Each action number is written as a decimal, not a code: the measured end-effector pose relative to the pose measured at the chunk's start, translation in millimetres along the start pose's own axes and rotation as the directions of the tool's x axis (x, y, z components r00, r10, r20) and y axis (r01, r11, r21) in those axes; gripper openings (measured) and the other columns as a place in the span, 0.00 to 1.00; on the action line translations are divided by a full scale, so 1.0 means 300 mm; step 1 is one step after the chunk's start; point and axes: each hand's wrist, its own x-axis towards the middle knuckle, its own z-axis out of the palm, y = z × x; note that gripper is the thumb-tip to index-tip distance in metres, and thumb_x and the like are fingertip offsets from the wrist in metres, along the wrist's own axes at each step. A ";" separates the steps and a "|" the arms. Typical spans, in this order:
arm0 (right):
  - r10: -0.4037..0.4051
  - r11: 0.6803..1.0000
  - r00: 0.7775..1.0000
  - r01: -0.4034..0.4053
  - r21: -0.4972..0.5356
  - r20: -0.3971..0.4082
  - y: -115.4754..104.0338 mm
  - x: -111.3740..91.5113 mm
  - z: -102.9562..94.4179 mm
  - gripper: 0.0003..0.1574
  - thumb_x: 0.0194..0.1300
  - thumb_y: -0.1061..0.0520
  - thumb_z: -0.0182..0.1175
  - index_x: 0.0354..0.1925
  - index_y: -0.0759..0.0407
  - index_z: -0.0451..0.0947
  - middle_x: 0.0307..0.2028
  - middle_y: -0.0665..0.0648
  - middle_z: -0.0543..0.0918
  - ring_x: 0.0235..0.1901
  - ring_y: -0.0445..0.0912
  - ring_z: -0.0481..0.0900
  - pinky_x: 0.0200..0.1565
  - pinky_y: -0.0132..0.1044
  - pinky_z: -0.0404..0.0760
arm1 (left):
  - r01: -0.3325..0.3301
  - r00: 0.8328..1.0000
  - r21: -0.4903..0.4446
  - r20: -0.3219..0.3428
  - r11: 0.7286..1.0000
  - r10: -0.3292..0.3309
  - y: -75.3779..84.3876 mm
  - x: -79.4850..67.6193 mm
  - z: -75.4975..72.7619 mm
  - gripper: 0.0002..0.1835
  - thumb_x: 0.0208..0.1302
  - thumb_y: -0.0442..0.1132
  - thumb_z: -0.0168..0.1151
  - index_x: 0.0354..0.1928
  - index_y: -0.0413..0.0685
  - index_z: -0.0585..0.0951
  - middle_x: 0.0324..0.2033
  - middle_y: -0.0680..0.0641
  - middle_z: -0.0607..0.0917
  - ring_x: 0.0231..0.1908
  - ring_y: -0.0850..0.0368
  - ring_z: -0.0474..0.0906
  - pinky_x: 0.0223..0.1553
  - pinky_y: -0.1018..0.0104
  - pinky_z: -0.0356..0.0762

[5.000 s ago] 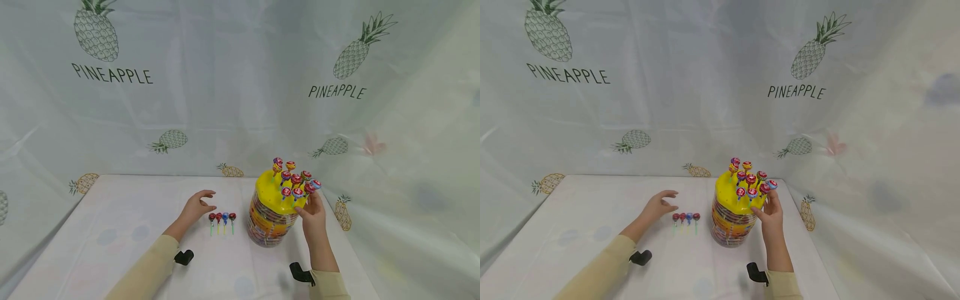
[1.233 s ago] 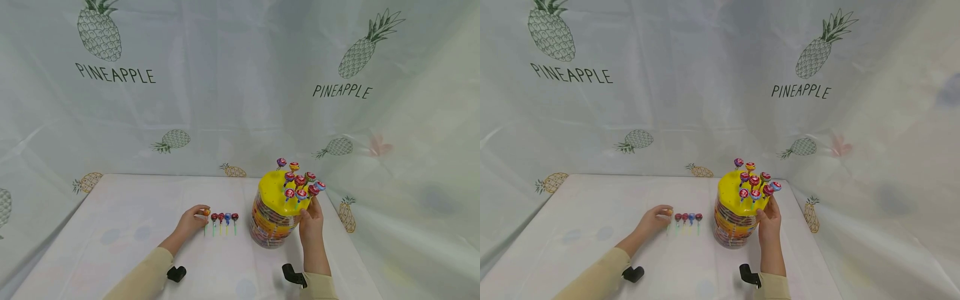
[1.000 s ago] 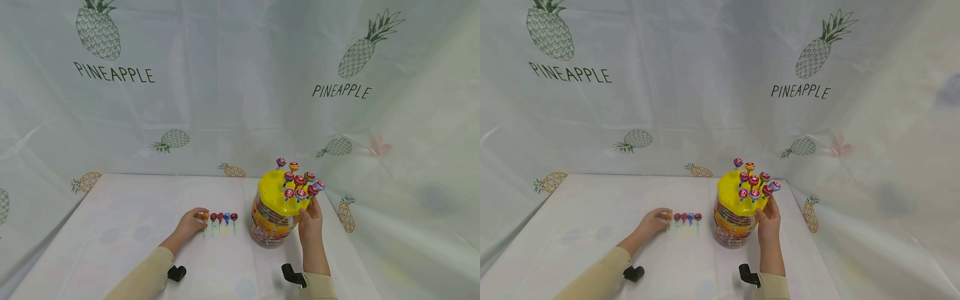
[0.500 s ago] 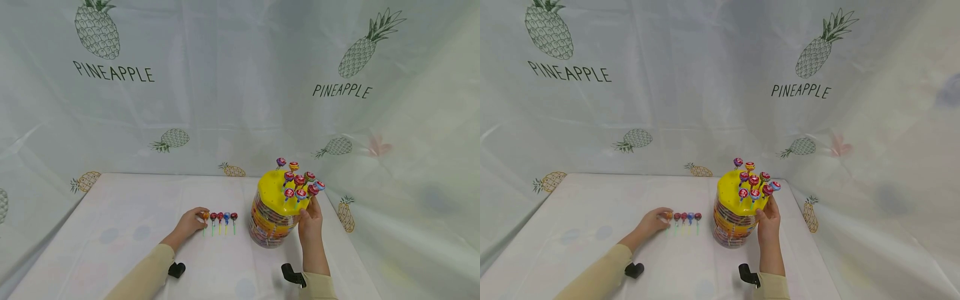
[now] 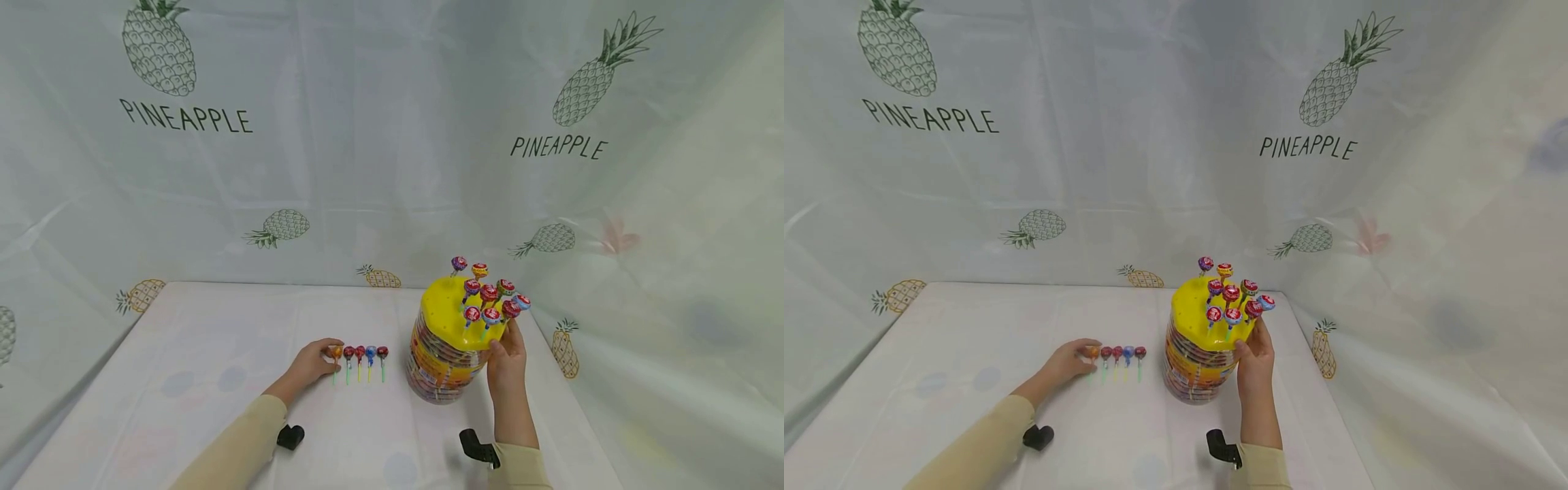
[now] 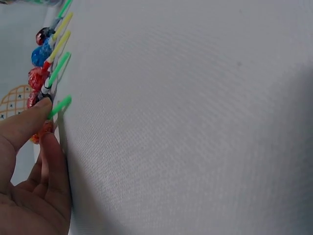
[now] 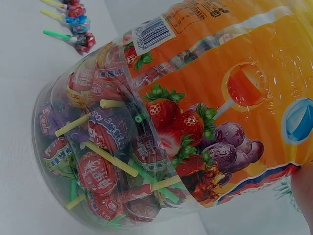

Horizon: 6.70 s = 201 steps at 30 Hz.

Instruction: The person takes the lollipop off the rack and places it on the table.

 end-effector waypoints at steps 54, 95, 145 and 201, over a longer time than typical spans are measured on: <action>0.131 0.989 0.987 -0.137 -0.053 -0.095 -0.028 0.000 0.010 0.42 0.69 0.72 0.50 0.76 0.51 0.54 0.71 0.55 0.60 0.67 0.46 0.59 0.69 0.40 0.56 | -0.423 0.866 -0.406 0.082 0.810 0.493 0.800 0.103 -0.070 0.33 0.62 0.36 0.69 0.68 0.62 0.71 0.61 0.55 0.75 0.56 0.58 0.74 0.57 0.58 0.73; 0.062 0.998 0.994 -0.063 -0.010 -0.090 -0.016 -0.003 0.001 0.36 0.70 0.68 0.54 0.72 0.49 0.63 0.65 0.50 0.67 0.64 0.44 0.64 0.63 0.34 0.66 | -0.383 0.901 -0.468 0.002 0.796 0.434 0.613 -0.031 -0.068 0.32 0.64 0.33 0.66 0.68 0.63 0.71 0.59 0.51 0.74 0.50 0.53 0.78 0.52 0.60 0.77; -0.016 0.998 0.997 0.019 0.051 -0.072 0.016 0.004 -0.002 0.28 0.70 0.62 0.55 0.66 0.49 0.72 0.61 0.50 0.73 0.63 0.45 0.66 0.60 0.30 0.69 | 0.173 0.974 -0.376 -0.069 0.910 -0.214 -0.022 -0.117 -0.084 0.30 0.50 0.22 0.70 0.59 0.41 0.77 0.36 0.42 0.80 0.25 0.56 0.78 0.28 0.62 0.82; 0.000 0.999 0.997 0.004 0.053 -0.081 0.022 0.003 -0.006 0.28 0.71 0.64 0.55 0.66 0.48 0.73 0.61 0.49 0.74 0.63 0.45 0.65 0.60 0.31 0.68 | 0.067 0.997 -0.010 -0.045 0.998 -0.067 -0.061 -0.013 -0.066 0.32 0.51 0.36 0.76 0.60 0.45 0.78 0.32 0.52 0.80 0.29 0.57 0.74 0.35 0.59 0.73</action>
